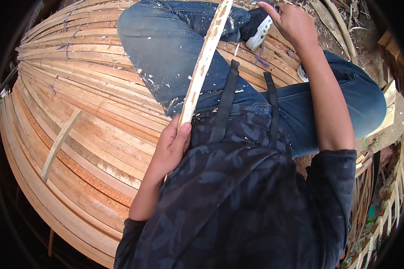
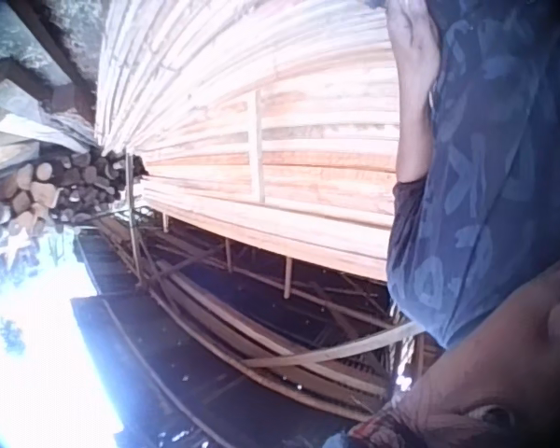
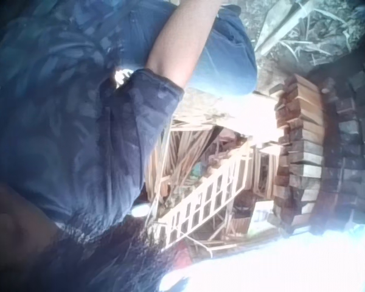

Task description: The person sits on a wooden platform and uses a curved knife to shave a long, thin piece of wood held across their lap. They repeatedly scrape the knife along the wood to remove thin shavings, occasionally adjusting their grip and the wood's position.

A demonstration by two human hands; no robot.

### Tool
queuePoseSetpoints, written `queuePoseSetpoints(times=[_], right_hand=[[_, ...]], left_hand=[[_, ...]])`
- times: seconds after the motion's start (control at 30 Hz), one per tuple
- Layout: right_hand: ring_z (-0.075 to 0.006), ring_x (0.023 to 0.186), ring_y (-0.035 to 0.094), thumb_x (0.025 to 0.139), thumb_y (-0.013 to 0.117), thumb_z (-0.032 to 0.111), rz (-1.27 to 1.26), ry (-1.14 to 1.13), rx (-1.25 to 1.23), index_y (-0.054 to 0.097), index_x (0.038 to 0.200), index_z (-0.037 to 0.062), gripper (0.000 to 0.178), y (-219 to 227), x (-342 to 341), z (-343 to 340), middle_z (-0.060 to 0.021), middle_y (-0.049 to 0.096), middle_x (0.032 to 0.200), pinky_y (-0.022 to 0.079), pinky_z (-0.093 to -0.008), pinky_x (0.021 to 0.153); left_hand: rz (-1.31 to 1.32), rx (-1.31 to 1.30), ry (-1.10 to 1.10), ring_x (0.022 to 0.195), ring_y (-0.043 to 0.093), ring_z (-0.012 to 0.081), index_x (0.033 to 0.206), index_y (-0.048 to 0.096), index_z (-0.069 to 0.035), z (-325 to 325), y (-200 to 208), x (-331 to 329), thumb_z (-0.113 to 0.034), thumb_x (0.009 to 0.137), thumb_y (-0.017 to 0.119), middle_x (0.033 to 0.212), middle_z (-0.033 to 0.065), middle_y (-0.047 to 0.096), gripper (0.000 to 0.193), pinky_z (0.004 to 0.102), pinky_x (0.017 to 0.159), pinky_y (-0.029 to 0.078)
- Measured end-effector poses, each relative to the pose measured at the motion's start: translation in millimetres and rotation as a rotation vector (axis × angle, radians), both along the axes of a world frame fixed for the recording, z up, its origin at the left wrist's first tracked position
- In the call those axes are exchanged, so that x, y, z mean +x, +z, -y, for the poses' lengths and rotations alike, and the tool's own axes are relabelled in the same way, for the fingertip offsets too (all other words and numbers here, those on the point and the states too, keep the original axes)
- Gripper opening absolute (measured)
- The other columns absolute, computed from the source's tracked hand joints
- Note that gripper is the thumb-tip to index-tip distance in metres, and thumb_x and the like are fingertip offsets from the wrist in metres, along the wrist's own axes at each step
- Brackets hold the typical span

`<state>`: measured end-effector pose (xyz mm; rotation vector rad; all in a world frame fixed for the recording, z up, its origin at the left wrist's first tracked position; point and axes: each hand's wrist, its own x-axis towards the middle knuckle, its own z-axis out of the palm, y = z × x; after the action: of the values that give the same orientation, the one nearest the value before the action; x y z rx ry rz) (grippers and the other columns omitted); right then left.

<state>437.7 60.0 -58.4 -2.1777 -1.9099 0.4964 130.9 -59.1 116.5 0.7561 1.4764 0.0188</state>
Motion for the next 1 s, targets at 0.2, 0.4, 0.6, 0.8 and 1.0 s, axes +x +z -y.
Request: queuePoseSetpoints(times=[0.2,0.4,0.6,0.8,1.0], right_hand=[[-0.0388,0.063,0.064,0.085,0.049,0.062,-0.021,0.262,-0.023,0.065,0.070,0.0022,0.064,18,-22,-5,-0.0216,0.062,0.063,0.052,-0.0463,0.059],[-0.0397,0.068,0.064,0.086,0.050,0.061,0.064,-0.034,-0.043,0.065,0.071,0.0000,0.065,-2,-8,-6,-0.0238,0.063,0.067,0.052,-0.0471,0.062],[-0.0410,0.062,0.063,0.086,0.052,0.060,-0.095,0.391,-0.007,0.065,0.072,0.0005,0.062,34,-32,-7,-0.0229,0.061,0.063,0.051,-0.0477,0.061],[-0.0389,0.061,0.063,0.088,0.051,0.058,0.076,-0.430,-0.061,0.065,0.070,-0.0015,0.064,-93,107,-1,-0.0228,0.062,0.064,0.051,-0.0449,0.059],[-0.0416,0.062,0.062,0.088,0.055,0.050,-0.342,-0.135,0.083,0.066,0.068,-0.0035,0.058,34,-8,-18,-0.0268,0.059,0.062,0.049,-0.0464,0.061]], left_hand=[[-0.026,-0.004,0.003,0.053,0.030,0.0019,0.117,0.050,-0.003,3,3,-1,-0.026,0.102,0.041,0.061,-0.0070,0.034,0.029,0.0185,0.046,0.024],[-0.043,0.029,-0.042,0.054,0.030,0.0020,0.124,0.049,-0.002,0,2,2,-0.026,0.102,0.041,0.063,-0.0074,0.034,0.033,0.0185,0.048,0.024],[-0.038,0.009,-0.002,0.055,0.030,0.0020,0.125,0.050,-0.003,3,2,0,-0.025,0.102,0.042,0.063,-0.0076,0.034,0.033,0.0188,0.048,0.025],[-0.063,0.012,-0.042,0.056,0.032,0.0018,0.125,0.050,-0.003,6,10,-2,-0.025,0.102,0.042,0.066,-0.0075,0.035,0.034,0.0179,0.049,0.026],[-0.037,0.032,-0.025,0.052,0.033,0.0018,0.115,0.051,-0.002,5,1,-2,-0.026,0.101,0.045,0.062,-0.0067,0.038,0.029,0.0188,0.046,0.028]])
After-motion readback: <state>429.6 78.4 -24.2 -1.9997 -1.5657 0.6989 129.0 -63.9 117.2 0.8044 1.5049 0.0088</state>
